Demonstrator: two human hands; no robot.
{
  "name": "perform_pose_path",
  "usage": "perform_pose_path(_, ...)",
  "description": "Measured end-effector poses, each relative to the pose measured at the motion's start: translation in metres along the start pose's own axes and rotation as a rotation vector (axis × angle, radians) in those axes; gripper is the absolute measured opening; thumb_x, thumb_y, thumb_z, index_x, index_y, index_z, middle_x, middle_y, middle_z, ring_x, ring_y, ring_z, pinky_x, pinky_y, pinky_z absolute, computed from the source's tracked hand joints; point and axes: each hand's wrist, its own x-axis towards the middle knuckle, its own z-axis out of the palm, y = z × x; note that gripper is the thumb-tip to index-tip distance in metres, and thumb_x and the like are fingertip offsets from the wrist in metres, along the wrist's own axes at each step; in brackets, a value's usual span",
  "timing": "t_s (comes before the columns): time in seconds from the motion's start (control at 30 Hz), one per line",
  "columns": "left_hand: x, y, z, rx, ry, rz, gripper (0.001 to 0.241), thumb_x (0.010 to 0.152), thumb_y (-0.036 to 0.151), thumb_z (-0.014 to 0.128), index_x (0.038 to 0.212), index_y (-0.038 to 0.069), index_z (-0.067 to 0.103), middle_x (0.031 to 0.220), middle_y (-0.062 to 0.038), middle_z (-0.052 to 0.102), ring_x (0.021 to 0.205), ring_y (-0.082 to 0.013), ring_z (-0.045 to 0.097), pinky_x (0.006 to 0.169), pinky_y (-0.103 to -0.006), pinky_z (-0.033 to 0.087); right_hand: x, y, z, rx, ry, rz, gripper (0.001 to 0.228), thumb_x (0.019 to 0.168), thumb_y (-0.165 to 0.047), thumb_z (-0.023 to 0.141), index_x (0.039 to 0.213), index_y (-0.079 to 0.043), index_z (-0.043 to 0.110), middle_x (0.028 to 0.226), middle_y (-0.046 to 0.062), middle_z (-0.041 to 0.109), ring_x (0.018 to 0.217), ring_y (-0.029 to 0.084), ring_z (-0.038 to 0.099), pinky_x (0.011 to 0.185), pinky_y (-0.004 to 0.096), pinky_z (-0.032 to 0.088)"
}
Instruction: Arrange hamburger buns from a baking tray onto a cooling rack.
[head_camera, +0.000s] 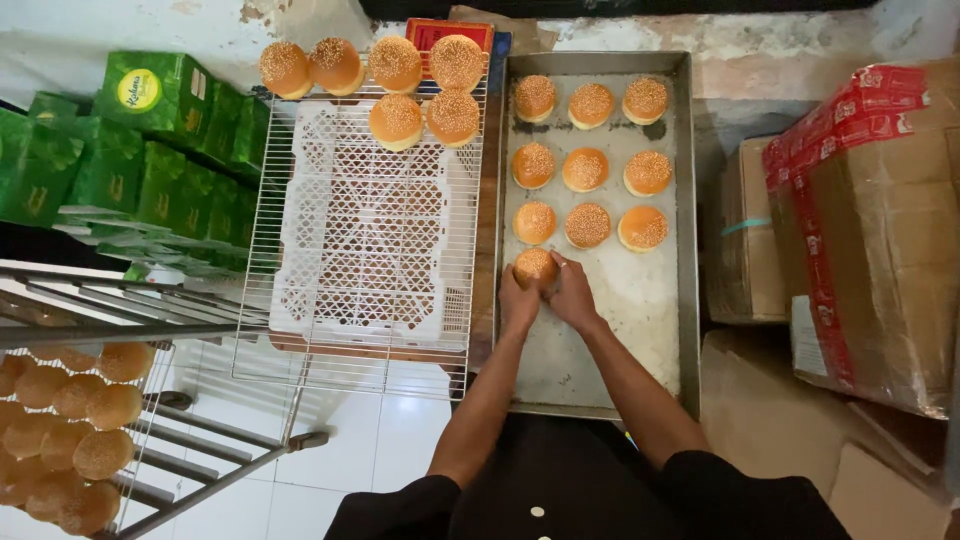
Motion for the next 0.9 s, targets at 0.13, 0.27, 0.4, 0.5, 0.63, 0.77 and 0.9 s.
perform_pose_path(0.13, -0.013, 0.026, -0.008, 0.005, 0.004, 0.025, 0.072, 0.085, 0.032, 0.073, 0.144, -0.004, 0.052, 0.14, -0.032, 0.056, 0.132, -0.0483, 0.054, 0.114, -0.0522, 0.042, -0.009, 0.002, 0.002, 0.013, 0.018, -0.036, 0.086, 0.076, -0.008, 0.079, 0.154, -0.001, 0.044, 0.143, 0.027, 0.052, 0.141, 0.043, 0.045, 0.121, 0.049, 0.034)
perform_pose_path(0.27, -0.016, 0.01, 0.002, -0.001, -0.003, 0.093, 0.065, 0.084, 0.024, 0.076, 0.136, -0.01, 0.057, 0.128, -0.034, 0.061, 0.125, -0.0505, 0.058, 0.109, -0.0532, 0.046, -0.018, 0.014, 0.007, 0.054, 0.066, -0.013, 0.084, 0.079, -0.013, 0.078, 0.155, -0.006, 0.044, 0.146, 0.02, 0.052, 0.14, 0.037, 0.047, 0.12, 0.044, 0.035)
perform_pose_path(0.4, -0.047, 0.051, -0.018, 0.056, 0.0, 0.198, 0.061, 0.081, 0.021, 0.08, 0.13, -0.01, 0.06, 0.117, -0.035, 0.063, 0.116, -0.0544, 0.06, 0.103, -0.0583, 0.048, -0.04, 0.005, -0.003, 0.158, 0.088, 0.08, 0.086, 0.079, -0.013, 0.078, 0.158, -0.012, 0.043, 0.15, 0.018, 0.051, 0.137, 0.034, 0.051, 0.118, 0.042, 0.04)
perform_pose_path(0.5, -0.05, 0.048, -0.019, 0.09, -0.05, 0.179, 0.07, 0.078, 0.03, 0.082, 0.134, -0.005, 0.059, 0.125, -0.028, 0.062, 0.122, -0.0488, 0.06, 0.107, -0.0528, 0.047, -0.054, -0.019, -0.021, 0.251, 0.157, 0.125, 0.075, 0.089, -0.024, 0.077, 0.155, -0.008, 0.044, 0.148, 0.02, 0.053, 0.133, 0.037, 0.056, 0.112, 0.041, 0.046)
perform_pose_path(0.63, -0.057, 0.063, -0.026, 0.016, -0.123, 0.213, 0.075, 0.079, 0.028, 0.082, 0.142, -0.002, 0.053, 0.134, -0.027, 0.053, 0.127, -0.0508, 0.055, 0.11, -0.0538, 0.044, -0.063, -0.023, -0.032, 0.31, 0.277, 0.024, 0.087, 0.076, -0.003, 0.086, 0.152, 0.002, 0.043, 0.143, 0.027, 0.055, 0.125, 0.042, 0.059, 0.103, 0.043, 0.052)
perform_pose_path(0.77, -0.07, 0.103, -0.056, -0.125, -0.181, 0.362, 0.065, 0.083, 0.014, 0.078, 0.14, -0.003, 0.054, 0.132, -0.026, 0.05, 0.127, -0.0518, 0.054, 0.11, -0.0529, 0.045, -0.068, -0.034, -0.041, 0.352, 0.442, -0.056, 0.083, 0.071, -0.009, 0.092, 0.143, 0.004, 0.052, 0.133, 0.022, 0.063, 0.116, 0.035, 0.065, 0.098, 0.038, 0.055)
perform_pose_path(0.9, -0.075, 0.139, -0.096, -0.208, -0.21, 0.534, 0.063, 0.082, 0.002, 0.077, 0.14, -0.005, 0.054, 0.13, -0.028, 0.053, 0.124, -0.0514, 0.058, 0.108, -0.0524, 0.046, -0.069, -0.063, -0.047, 0.394, 0.535, -0.144, 0.087, 0.067, -0.012, 0.096, 0.141, 0.004, 0.054, 0.131, 0.019, 0.064, 0.113, 0.03, 0.066, 0.095, 0.035, 0.056)
